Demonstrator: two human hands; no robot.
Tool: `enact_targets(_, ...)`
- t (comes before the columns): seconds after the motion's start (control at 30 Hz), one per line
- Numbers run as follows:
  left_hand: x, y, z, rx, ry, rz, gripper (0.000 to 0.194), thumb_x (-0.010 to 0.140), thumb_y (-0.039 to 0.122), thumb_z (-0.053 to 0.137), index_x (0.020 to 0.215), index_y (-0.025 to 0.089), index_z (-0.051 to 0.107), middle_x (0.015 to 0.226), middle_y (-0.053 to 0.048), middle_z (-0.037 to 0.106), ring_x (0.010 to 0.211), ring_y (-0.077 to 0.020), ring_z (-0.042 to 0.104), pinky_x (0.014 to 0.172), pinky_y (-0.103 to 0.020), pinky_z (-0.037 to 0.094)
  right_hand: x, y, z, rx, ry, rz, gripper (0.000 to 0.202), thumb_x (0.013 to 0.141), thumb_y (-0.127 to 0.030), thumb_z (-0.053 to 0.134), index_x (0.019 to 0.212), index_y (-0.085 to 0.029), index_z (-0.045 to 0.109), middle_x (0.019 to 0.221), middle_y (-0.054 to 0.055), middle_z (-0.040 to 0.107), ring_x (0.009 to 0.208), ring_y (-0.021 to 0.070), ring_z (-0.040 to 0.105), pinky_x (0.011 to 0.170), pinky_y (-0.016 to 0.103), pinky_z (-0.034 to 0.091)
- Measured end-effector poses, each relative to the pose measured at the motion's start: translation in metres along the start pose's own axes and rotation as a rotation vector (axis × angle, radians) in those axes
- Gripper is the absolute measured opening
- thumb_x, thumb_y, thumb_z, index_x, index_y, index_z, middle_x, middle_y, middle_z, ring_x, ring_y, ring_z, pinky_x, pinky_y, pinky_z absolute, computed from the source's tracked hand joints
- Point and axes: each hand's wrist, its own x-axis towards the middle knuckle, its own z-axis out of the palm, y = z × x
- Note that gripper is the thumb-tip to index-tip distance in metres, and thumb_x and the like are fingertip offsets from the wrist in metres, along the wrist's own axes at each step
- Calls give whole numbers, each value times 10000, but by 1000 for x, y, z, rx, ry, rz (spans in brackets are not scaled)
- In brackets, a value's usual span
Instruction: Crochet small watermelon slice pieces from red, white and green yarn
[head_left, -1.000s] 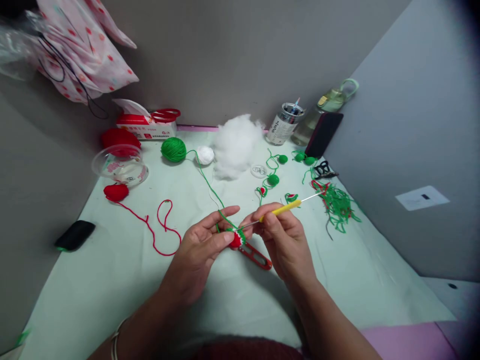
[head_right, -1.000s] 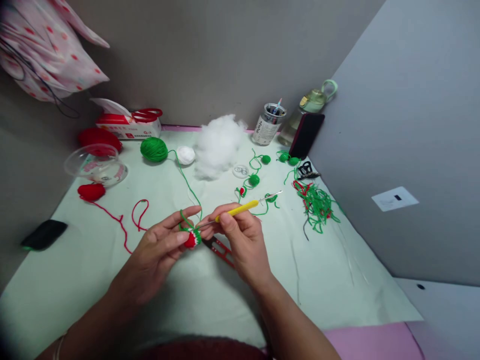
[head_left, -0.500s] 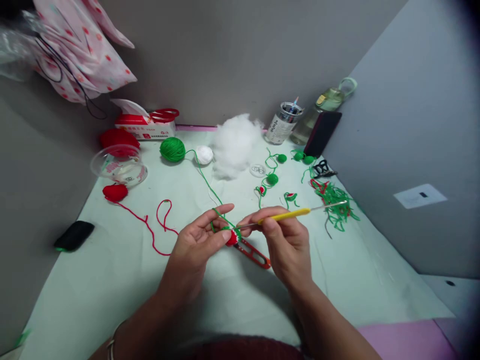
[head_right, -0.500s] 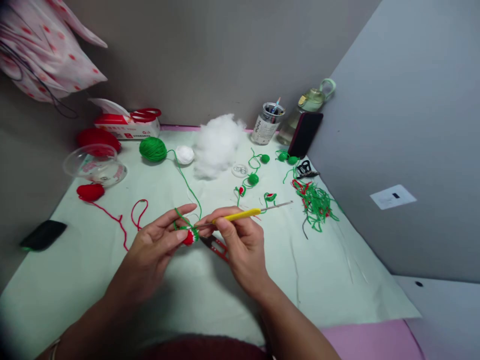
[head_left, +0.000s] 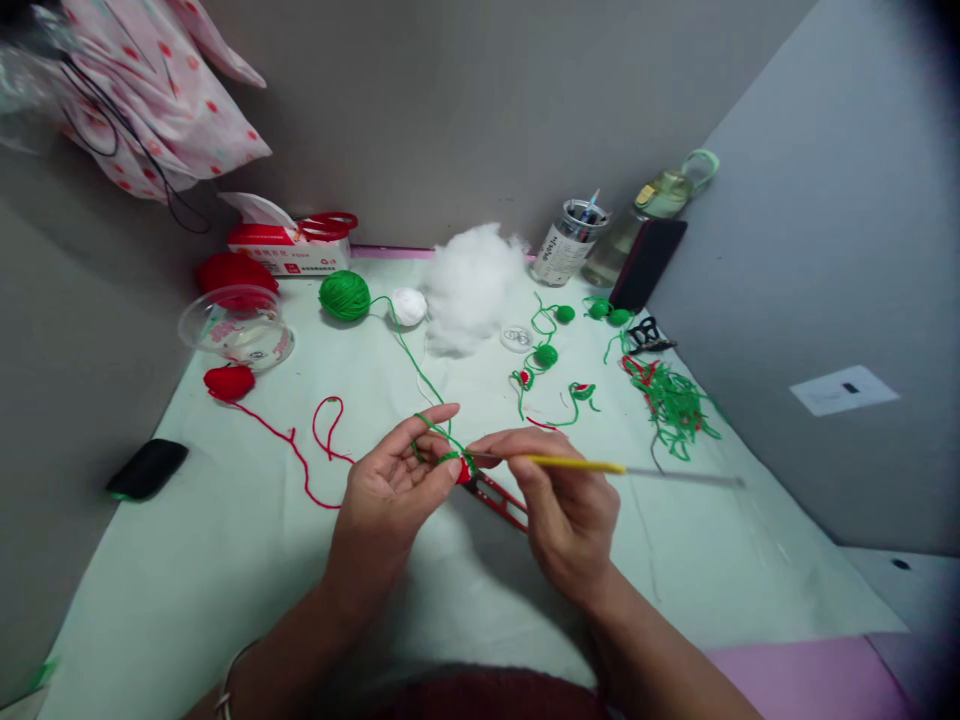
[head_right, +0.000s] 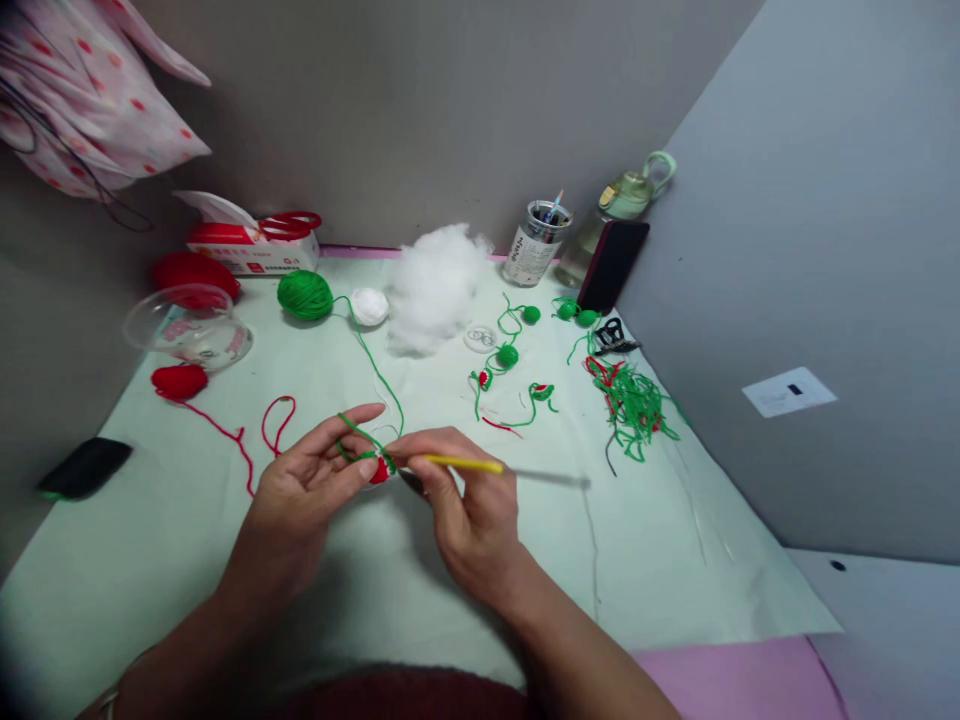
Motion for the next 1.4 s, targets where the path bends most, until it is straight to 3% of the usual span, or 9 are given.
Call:
enact_targets(0.13, -6, -1, 7, 61, 83, 88, 413, 752, 152, 841, 1148, 247, 770, 803, 42, 658, 817, -122, 638, 854, -233, 519, -7, 1, 0, -305, -92, -284, 325, 995, -95, 581, 1225, -280, 719, 1001, 64, 789, 898, 207, 750, 740, 355, 628)
enact_targets(0.23, -6, 0, 8, -107, -26, -62, 512, 759, 190, 856, 1253, 239, 731, 811, 34, 662, 785, -124, 633, 797, -240, 525, -10, 0, -2, -525, -116, -323, 393, 959, -98, 651, 1259, -342, 721, 1049, 52, 771, 945, 222, 744, 776, 371, 633)
enact_targets(0.37, -1, 6, 4, -340, -175, -299, 499, 807, 239, 837, 1288, 168, 722, 818, -5, 691, 758, -118, 628, 770, -237, 523, -6, -3, -4, -302, -13, -277, 329, 982, -116, 618, 1215, -313, 743, 1005, 50, 773, 906, 210, 728, 766, 365, 623)
enact_targets(0.53, 1, 8, 0, -321, -157, -192, 375, 789, 205, 855, 1158, 189, 788, 841, 2, 695, 771, -101, 628, 815, -227, 504, 5, -4, 1, 163, 96, 64, 206, 1029, -204, 581, 1020, -252, 781, 864, 37, 741, 744, 166, 685, 658, 318, 588)
enact_targets(0.73, -4, 1, 6, -231, -119, -113, 433, 807, 217, 855, 1229, 242, 761, 869, 22, 679, 819, -107, 620, 854, -239, 481, 2, -4, 6, -48, 57, -12, 199, 994, -172, 632, 1035, -272, 800, 884, 41, 778, 768, 181, 713, 652, 318, 597)
enact_targets(0.9, 2, -1, 5, -352, -195, -251, 372, 827, 228, 833, 1194, 213, 772, 895, -6, 700, 854, -127, 637, 881, -255, 501, -3, -2, 2, -297, -17, -240, 350, 948, -79, 644, 1193, -289, 781, 1059, 82, 785, 935, 221, 736, 764, 363, 620)
enact_targets(1.1, 6, 0, 2, -331, -116, -200, 320, 794, 210, 856, 1110, 215, 807, 843, 11, 685, 780, -98, 612, 836, -226, 498, 8, 1, -4, 196, 71, 152, 190, 1019, -250, 615, 1004, -272, 803, 894, 33, 755, 716, 160, 670, 661, 319, 576)
enact_targets(1.2, 3, 0, 3, -207, -150, -140, 408, 794, 208, 865, 1192, 248, 784, 894, 2, 725, 835, -114, 643, 817, -221, 501, 9, 2, -4, 199, -3, 231, 152, 998, -290, 664, 972, -261, 810, 898, 31, 764, 743, 151, 675, 668, 288, 563)
enact_targets(1.4, 3, 5, 4, -156, -163, -111, 338, 807, 227, 852, 1141, 225, 802, 850, -4, 718, 671, -99, 608, 628, -216, 487, 10, 6, -5, 370, 33, 339, 169, 996, -353, 663, 953, -233, 773, 906, 34, 769, 739, 145, 686, 723, 292, 589)
